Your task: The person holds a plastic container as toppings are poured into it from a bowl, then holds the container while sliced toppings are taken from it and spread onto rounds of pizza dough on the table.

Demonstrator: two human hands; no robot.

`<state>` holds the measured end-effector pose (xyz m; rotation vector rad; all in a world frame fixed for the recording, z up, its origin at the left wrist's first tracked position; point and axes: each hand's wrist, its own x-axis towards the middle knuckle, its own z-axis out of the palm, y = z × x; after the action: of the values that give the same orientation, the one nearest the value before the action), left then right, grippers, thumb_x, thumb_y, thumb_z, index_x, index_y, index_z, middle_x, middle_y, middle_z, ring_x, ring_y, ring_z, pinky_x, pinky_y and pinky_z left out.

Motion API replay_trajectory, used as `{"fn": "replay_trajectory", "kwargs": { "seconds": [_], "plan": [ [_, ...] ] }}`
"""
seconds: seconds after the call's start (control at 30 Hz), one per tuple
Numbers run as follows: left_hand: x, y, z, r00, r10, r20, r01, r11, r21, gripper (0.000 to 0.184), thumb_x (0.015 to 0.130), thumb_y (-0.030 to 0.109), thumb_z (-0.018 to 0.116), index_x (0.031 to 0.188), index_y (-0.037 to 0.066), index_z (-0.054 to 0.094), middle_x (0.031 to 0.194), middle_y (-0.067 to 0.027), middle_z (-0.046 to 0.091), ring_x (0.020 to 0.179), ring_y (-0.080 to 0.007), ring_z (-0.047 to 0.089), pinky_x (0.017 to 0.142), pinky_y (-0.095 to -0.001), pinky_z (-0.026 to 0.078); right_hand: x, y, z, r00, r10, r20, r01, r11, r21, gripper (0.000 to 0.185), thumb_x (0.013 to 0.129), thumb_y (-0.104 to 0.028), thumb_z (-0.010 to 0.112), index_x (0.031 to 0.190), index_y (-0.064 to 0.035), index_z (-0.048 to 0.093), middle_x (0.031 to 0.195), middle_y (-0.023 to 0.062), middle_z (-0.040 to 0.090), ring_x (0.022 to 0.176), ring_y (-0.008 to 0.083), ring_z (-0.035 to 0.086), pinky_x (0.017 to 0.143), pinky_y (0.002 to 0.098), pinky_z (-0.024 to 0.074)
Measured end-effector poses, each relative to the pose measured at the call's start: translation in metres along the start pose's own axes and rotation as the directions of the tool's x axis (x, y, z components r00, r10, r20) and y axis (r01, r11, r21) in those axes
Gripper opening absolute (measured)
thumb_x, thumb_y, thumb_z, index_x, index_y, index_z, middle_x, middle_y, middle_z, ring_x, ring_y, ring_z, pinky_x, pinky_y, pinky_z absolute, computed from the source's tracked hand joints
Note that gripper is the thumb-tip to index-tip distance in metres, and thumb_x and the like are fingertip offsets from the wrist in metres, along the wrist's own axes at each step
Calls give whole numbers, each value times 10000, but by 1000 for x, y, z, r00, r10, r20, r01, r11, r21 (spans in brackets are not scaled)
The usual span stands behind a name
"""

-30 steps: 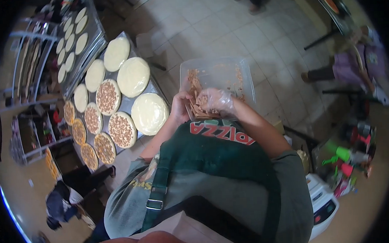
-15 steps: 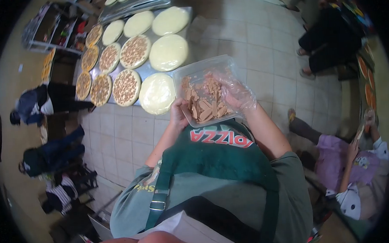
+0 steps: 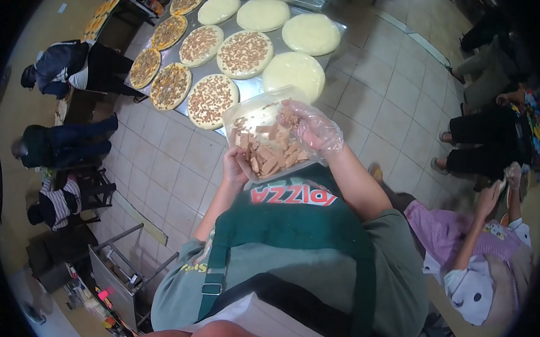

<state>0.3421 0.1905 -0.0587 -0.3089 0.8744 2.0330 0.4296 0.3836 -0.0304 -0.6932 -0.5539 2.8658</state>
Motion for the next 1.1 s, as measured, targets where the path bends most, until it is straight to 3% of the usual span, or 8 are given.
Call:
{"fn": "replay_trajectory", "kwargs": {
  "seconds": [0.2,0.33,0.4,0.47,0.53,0.77,1.03,1.1],
  "plan": [
    [-8,22,-31,957,210,-202,-216,976,-7,690,611,54,395,1277,145,241,1181,-135,408,1044,-302,431,883,-435,365,62,-31,-6,996,88,20,-87,994,-60,257,812,-74,493,1025,64,453,922,142,513,838,218,541,796,290,468],
    [-30,35,-54,906,307,-292,-344,935,-87,613,600,11,384,1204,92,324,1158,-137,419,1038,-287,436,872,-409,386,116,-49,-32,997,65,-47,-78,914,-397,270,796,-65,513,1027,62,456,885,118,533,797,183,545,750,258,471],
    [-41,35,-61,836,408,-366,-453,891,-42,614,602,27,391,1209,102,328,1172,-138,415,1054,-291,425,883,-410,372,138,-53,-39,983,64,-170,-176,561,-809,275,782,-58,525,1027,49,466,844,91,545,757,139,540,692,226,464],
    [-52,35,-45,789,411,-457,-491,869,-67,612,604,46,398,1210,97,328,1172,-138,417,1061,-294,420,891,-409,363,165,-55,-49,971,132,-201,-240,471,-849,267,753,-87,567,985,30,511,777,59,554,700,110,538,638,213,456],
    [-60,32,-33,737,406,-541,-528,845,-85,611,606,66,405,1212,91,327,1172,-138,419,1067,-298,415,899,-409,353,182,-56,-48,967,223,-123,-112,-58,-992,250,726,-122,599,932,12,557,759,54,578,687,109,549,626,227,457],
    [-67,0,-31,688,367,-626,-576,801,-162,552,615,127,414,1151,3,368,1147,-146,444,1058,-296,426,916,-418,327,247,-55,-37,913,367,179,378,-594,-710,222,685,-175,605,889,-89,611,840,77,617,726,164,580,662,253,453],
    [-61,-19,-11,598,397,-696,-645,754,-125,510,612,120,423,1106,-7,403,1093,-142,492,1014,-282,467,910,-407,331,283,-105,-52,960,243,143,252,-512,-822,202,655,-101,619,852,-58,613,762,68,607,710,137,566,644,248,446],
    [-58,-19,-11,576,404,-710,-659,744,-111,517,611,120,423,1110,-8,401,1101,-145,487,1021,-280,463,913,-409,327,271,-117,-46,960,267,-90,82,-573,-816,190,682,-62,589,871,-48,606,762,59,607,710,130,560,640,244,446]
  ]
}}
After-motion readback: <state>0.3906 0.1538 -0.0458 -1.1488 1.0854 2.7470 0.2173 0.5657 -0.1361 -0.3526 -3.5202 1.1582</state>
